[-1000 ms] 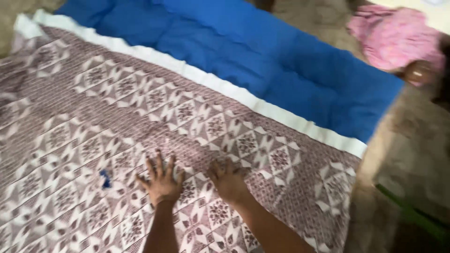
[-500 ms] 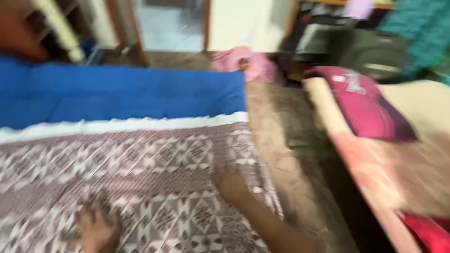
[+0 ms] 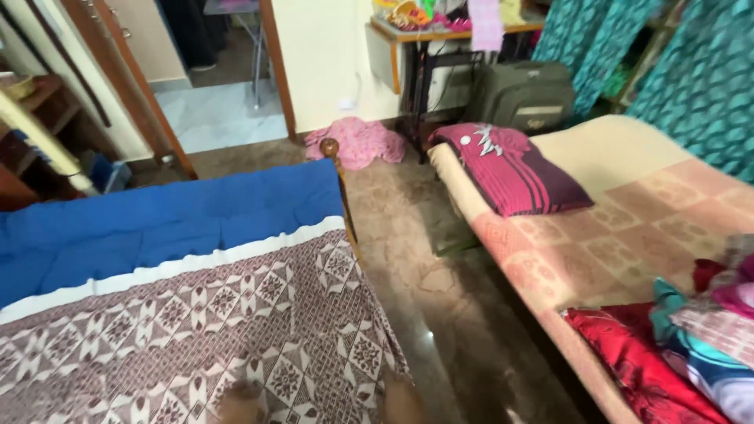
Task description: Spreading and smoothing a patterned sheet over a blue mattress topper on a bed.
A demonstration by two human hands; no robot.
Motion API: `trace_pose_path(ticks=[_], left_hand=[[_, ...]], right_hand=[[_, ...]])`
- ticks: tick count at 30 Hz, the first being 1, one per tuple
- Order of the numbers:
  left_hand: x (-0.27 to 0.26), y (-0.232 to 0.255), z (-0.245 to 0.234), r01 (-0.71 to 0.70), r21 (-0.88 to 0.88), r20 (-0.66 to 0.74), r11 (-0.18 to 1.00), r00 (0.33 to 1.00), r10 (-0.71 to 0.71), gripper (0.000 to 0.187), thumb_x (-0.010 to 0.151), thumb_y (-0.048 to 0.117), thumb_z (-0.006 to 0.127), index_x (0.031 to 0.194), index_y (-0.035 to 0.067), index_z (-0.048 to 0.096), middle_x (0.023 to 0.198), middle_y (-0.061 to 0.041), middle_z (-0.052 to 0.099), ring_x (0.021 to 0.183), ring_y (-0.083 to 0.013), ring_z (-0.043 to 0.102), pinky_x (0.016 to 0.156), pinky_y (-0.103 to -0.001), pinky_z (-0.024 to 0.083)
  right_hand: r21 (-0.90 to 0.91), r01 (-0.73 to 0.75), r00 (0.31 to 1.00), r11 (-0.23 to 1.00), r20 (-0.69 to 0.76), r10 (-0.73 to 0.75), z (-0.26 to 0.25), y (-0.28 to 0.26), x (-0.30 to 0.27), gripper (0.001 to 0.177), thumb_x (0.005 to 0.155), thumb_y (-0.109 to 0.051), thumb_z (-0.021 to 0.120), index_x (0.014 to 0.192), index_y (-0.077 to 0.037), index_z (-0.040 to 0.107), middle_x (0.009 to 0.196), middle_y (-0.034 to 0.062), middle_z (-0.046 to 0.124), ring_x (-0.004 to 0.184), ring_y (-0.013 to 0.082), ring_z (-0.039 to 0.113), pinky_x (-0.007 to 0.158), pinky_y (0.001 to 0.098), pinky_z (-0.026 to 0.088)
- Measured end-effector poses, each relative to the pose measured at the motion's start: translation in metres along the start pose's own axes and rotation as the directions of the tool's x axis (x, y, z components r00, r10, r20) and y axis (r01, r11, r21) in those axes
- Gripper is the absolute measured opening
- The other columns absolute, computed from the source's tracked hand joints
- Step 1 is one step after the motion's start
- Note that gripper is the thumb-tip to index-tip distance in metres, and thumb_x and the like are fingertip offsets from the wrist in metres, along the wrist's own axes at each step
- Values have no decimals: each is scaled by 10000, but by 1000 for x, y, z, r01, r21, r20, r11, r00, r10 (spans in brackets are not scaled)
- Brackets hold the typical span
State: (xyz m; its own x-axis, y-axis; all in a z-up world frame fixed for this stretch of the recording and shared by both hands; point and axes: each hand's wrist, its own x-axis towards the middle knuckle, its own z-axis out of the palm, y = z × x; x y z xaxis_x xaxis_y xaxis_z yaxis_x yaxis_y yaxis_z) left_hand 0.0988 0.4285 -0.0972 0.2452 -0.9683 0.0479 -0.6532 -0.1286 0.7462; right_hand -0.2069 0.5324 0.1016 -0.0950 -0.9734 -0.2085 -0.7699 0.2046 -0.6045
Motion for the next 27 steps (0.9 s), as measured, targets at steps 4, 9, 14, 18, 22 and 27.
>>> trace_pose_path(ticks=[4, 9, 14, 18, 22, 27], left_hand=[[-26, 165, 34, -45, -19, 34, 999, 998, 45, 344, 814, 277, 772, 1096, 81, 749, 1023, -121, 769, 949, -271, 740, 878, -398, 592], [-55, 315, 36, 3, 401, 7, 916, 1000, -6, 514, 852, 348, 719, 1254, 41, 632, 1207, -166, 626, 1122, -342, 605, 904, -464, 553], [-58, 323, 58, 139, 684, -265, 716, 962, 67, 763, 846, 416, 632, 1476, 25, 454, 1305, -188, 549, 1100, -351, 559, 822, -526, 515], [-26, 240, 114, 95, 725, -181, 682, 982, 56, 696, 908, 311, 590, 1492, -23, 413, 1287, -198, 539, 1103, -361, 560, 849, -493, 519], [-12, 219, 155, 262, 385, -109, 885, 965, -238, 424, 1063, 273, 446, 1433, 72, 499, 1237, -155, 592, 1102, -331, 596, 920, -460, 538], [-32, 281, 109, 48, 385, -10, 922, 999, -48, 618, 963, 297, 501, 1529, 70, 400, 1264, -186, 541, 1130, -345, 581, 841, -459, 579]], right_hand=[[113, -79, 992, 990, -93, 90, 6, 5, 20, 691, 865, -90, 633, 1513, -87, 394, 1229, 291, 623, 1218, 441, 571, 1060, 503, 460], [277, -53, 999, 959, 19, 50, -21, 23, 49, 670, 852, -42, 537, 1509, -114, 432, 1149, 294, 681, 1139, 454, 635, 1018, 508, 503], [230, 187, 982, 955, -49, -180, -37, 50, 84, 596, 828, -8, 597, 1414, -40, 496, 1359, 265, 567, 1240, 463, 510, 1057, 516, 418], [150, 132, 988, 980, 58, -142, -51, 34, 93, 584, 815, 22, 552, 1393, -47, 513, 1388, 191, 588, 1289, 404, 511, 1097, 468, 428], [166, 89, 995, 982, -69, -78, -24, 46, 107, 488, 855, 27, 531, 1336, -34, 579, 1365, 192, 624, 1284, 402, 537, 1099, 477, 443], [149, 33, 998, 988, 41, -39, -17, 59, 109, 537, 877, -11, 576, 1410, -61, 536, 1546, 216, 402, 1337, 462, 412, 1128, 510, 349]])
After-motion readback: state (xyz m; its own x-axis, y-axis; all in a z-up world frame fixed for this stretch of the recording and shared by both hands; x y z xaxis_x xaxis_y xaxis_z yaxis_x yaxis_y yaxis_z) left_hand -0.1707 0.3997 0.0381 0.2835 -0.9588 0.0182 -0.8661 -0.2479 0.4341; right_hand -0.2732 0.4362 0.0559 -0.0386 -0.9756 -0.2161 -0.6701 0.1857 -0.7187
